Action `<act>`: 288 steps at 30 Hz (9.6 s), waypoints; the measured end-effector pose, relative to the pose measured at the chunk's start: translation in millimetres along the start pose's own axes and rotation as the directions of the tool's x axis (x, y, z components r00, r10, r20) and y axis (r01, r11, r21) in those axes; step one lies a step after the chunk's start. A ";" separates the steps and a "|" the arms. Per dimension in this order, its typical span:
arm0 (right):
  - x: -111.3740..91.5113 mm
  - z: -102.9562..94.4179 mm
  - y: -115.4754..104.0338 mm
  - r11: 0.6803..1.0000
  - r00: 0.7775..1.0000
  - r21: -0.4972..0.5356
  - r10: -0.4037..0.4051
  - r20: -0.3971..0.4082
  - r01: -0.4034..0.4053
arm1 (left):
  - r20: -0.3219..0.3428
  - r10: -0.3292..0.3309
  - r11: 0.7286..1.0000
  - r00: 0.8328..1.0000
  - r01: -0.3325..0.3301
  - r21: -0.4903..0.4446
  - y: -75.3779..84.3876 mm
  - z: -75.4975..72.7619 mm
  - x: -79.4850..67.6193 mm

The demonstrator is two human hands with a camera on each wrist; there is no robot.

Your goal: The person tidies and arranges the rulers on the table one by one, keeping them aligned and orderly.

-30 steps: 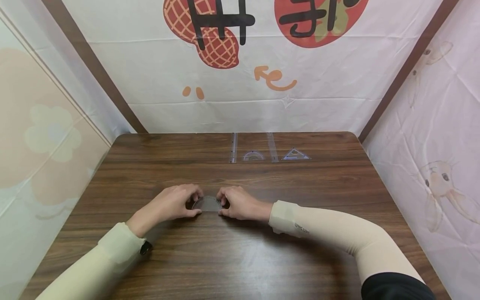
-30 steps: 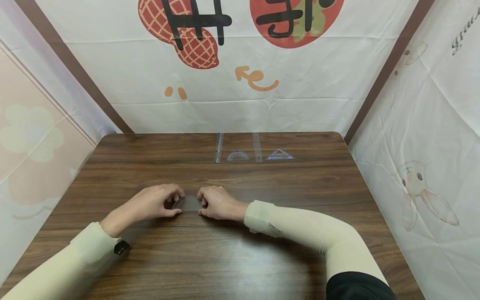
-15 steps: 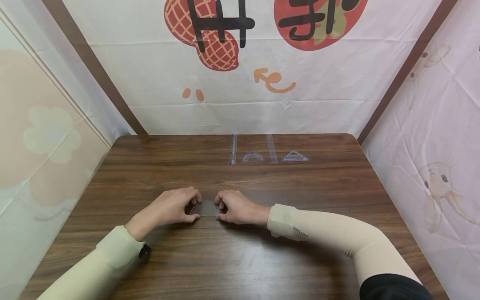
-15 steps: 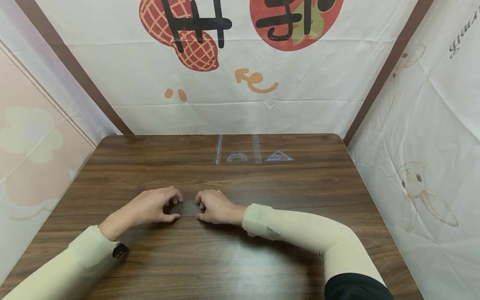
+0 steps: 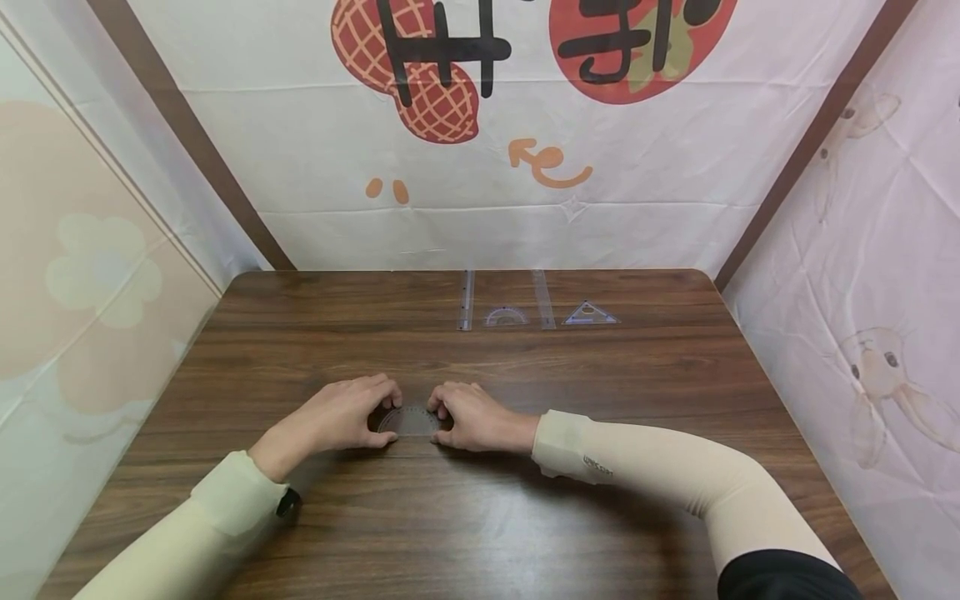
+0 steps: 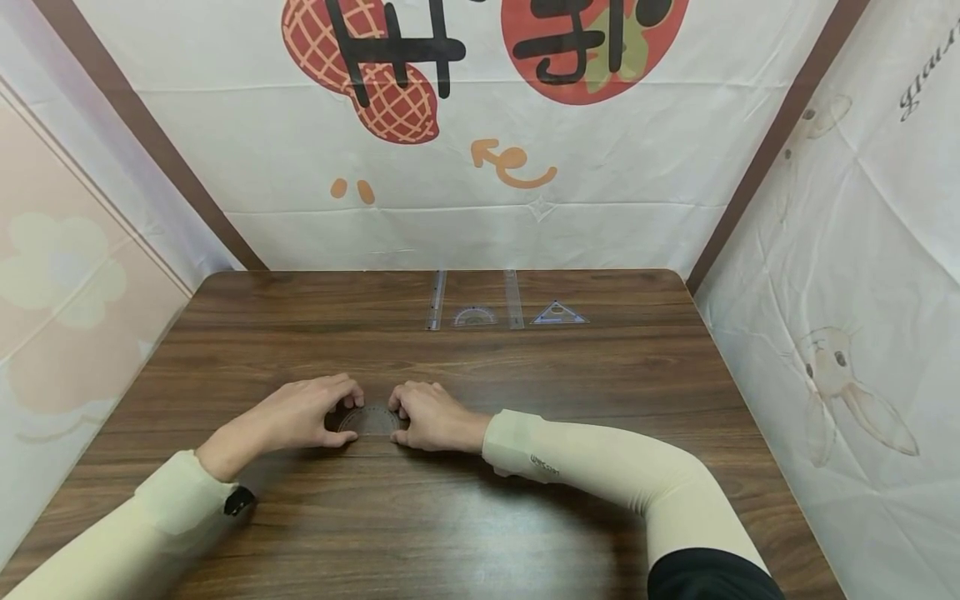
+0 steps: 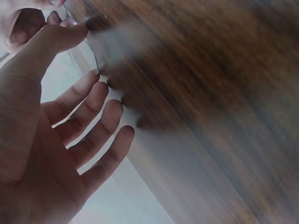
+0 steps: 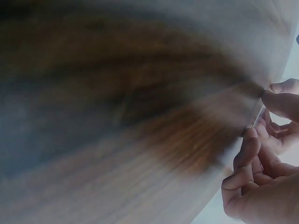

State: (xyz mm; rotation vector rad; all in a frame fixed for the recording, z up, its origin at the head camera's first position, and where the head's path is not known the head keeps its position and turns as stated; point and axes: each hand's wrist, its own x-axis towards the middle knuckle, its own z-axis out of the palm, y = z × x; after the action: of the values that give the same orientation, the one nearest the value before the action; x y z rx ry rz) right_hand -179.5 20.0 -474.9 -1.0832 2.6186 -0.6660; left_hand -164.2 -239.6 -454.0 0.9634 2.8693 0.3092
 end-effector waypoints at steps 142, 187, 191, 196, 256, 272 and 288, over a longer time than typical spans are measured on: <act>20.2 -100.0 163.1 0.959 0.967 -0.157 0.215 -0.140 -0.236 | -0.025 -0.240 0.971 0.970 0.241 0.005 32.7 9.9 221.9; 24.6 -93.1 159.5 0.953 0.947 -0.089 0.270 -0.174 -0.288 | -0.002 -0.339 0.924 0.941 0.332 -0.192 36.4 12.8 228.4; 25.1 -92.2 159.4 0.951 0.945 -0.094 0.274 -0.181 -0.294 | -0.011 -0.333 0.926 0.943 0.325 -0.190 36.7 13.2 228.7; 25.2 -91.4 159.9 0.948 0.942 -0.107 0.277 -0.190 -0.301 | -0.025 -0.327 0.934 0.945 0.319 -0.158 37.3 15.1 230.3; -0.1 -95.9 135.8 0.974 0.952 -0.096 0.176 -0.249 -0.205 | -0.186 -0.160 0.986 0.970 0.147 -0.081 38.9 2.9 190.0; -13.6 -90.8 130.8 0.987 0.963 -0.091 0.108 -0.246 -0.133 | -0.216 -0.072 0.997 0.974 0.062 -0.055 38.5 4.3 169.8; -22.3 -84.9 118.1 0.986 0.968 -0.132 0.067 -0.241 -0.101 | -0.193 -0.026 1.000 0.981 0.024 -0.013 39.0 3.2 150.1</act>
State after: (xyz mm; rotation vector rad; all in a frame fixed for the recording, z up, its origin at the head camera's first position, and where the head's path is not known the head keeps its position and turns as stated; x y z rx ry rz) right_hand -267.4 136.8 -458.2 -0.9768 2.9385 -0.6314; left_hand -260.2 -117.8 -452.8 0.9434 3.0469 0.4386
